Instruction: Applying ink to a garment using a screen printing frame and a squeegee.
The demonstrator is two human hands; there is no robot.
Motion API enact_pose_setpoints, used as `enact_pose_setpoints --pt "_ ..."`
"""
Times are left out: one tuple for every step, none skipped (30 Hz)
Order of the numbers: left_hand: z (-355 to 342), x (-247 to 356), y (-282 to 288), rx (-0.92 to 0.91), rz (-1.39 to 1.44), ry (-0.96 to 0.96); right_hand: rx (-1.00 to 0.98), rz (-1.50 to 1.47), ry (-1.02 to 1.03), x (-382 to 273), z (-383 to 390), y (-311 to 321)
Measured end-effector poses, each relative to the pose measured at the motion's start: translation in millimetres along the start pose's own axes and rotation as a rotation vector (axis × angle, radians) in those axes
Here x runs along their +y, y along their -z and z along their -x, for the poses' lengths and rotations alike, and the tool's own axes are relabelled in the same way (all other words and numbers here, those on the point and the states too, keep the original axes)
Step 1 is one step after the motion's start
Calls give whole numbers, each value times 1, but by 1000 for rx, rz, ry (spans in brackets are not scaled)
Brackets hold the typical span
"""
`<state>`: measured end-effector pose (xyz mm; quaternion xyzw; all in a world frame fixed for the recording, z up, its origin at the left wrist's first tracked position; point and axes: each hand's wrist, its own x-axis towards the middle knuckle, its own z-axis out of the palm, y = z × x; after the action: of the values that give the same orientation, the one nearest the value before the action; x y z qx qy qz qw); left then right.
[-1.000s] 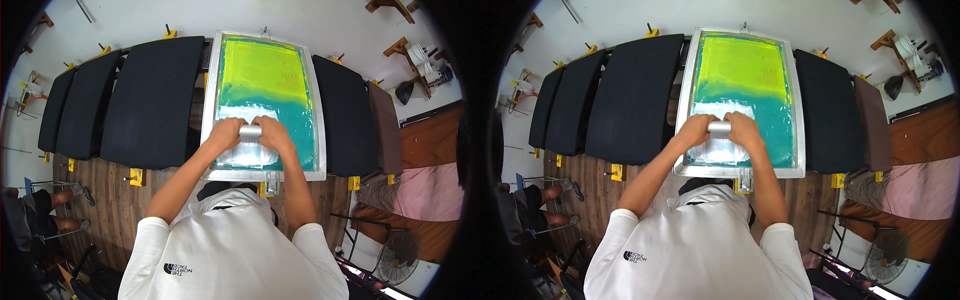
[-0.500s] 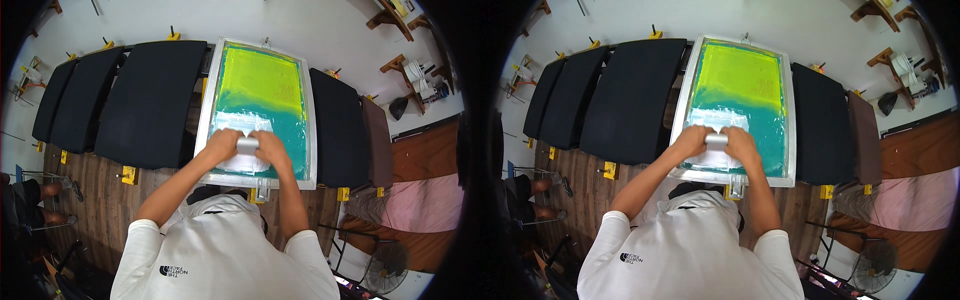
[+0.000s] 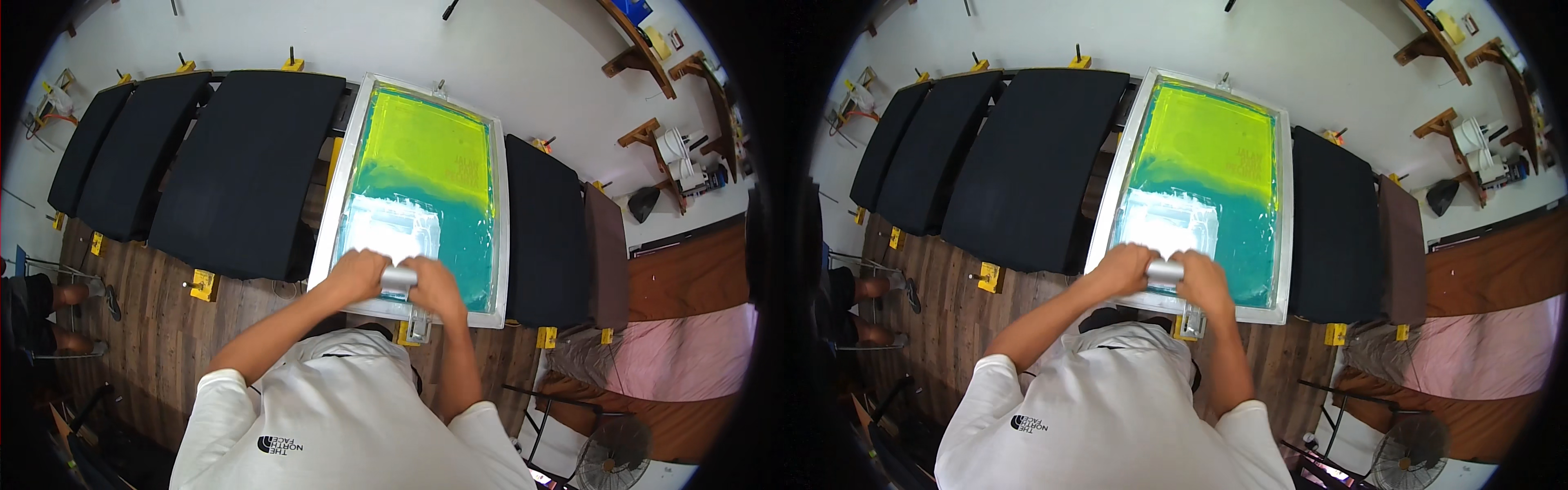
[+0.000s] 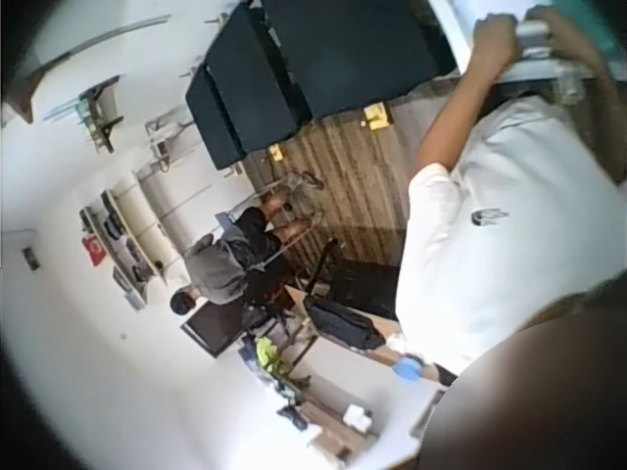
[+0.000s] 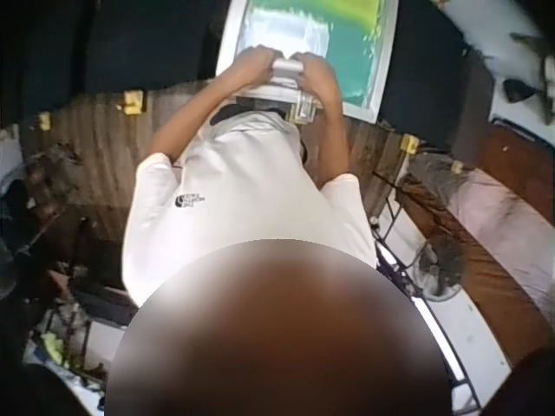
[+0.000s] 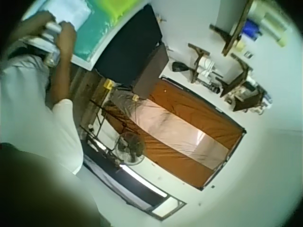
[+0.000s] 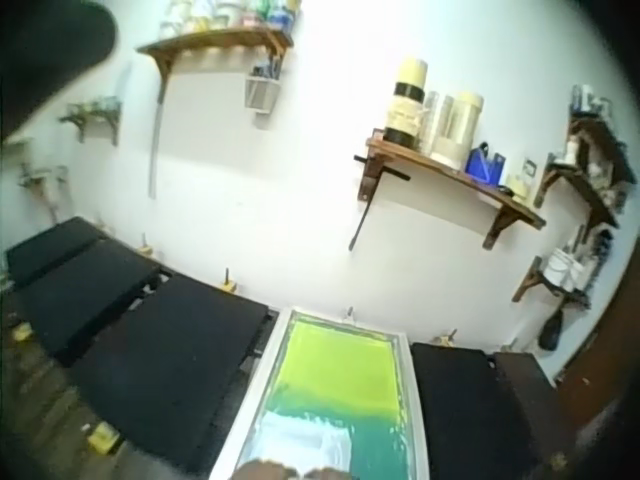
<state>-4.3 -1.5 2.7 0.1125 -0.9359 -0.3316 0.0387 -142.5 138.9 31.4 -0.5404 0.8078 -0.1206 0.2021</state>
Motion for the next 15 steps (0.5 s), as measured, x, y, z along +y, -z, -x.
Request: enact_pose_setpoints --pt "-14 -2 8 19 13 36 7 36 1 6 -15 7" --pt "-29 -13 8 77 9 33 21 50 8 13 -33 13" --pt "-43 -18 16 66 -5 58 50 70 16 20 -50 17" --pt "-57 -28 19 97 -19 37 25 96 -5 20 -66 24" --pt "-69 -38 20 92 -6 66 35 54 -17 25 -81 24" --pt "-78 -46 19 74 16 78 35 72 -27 27 -92 22" --pt "-84 -49 21 66 12 75 39 65 -32 32 -100 21" --pt "-88 -51 22 35 -9 76 21 73 -56 36 -106 20" --pt "-89 -50 22 0 -28 81 -2 78 -82 34 -107 19" --pt "-90 -48 22 2 9 109 18 66 -127 33 -104 18" --pt "-88 -46 20 -12 8 107 15 56 -137 33 -102 17" --pt "-86 -46 16 12 -30 92 15 63 -140 32 -99 16" --pt "-83 -44 13 35 -68 76 14 69 -145 32 -96 14" --pt "-84 -48 11 56 -60 63 12 59 -158 31 -96 13" --pt "-80 -54 4 75 -49 60 25 62 -162 29 -95 8"
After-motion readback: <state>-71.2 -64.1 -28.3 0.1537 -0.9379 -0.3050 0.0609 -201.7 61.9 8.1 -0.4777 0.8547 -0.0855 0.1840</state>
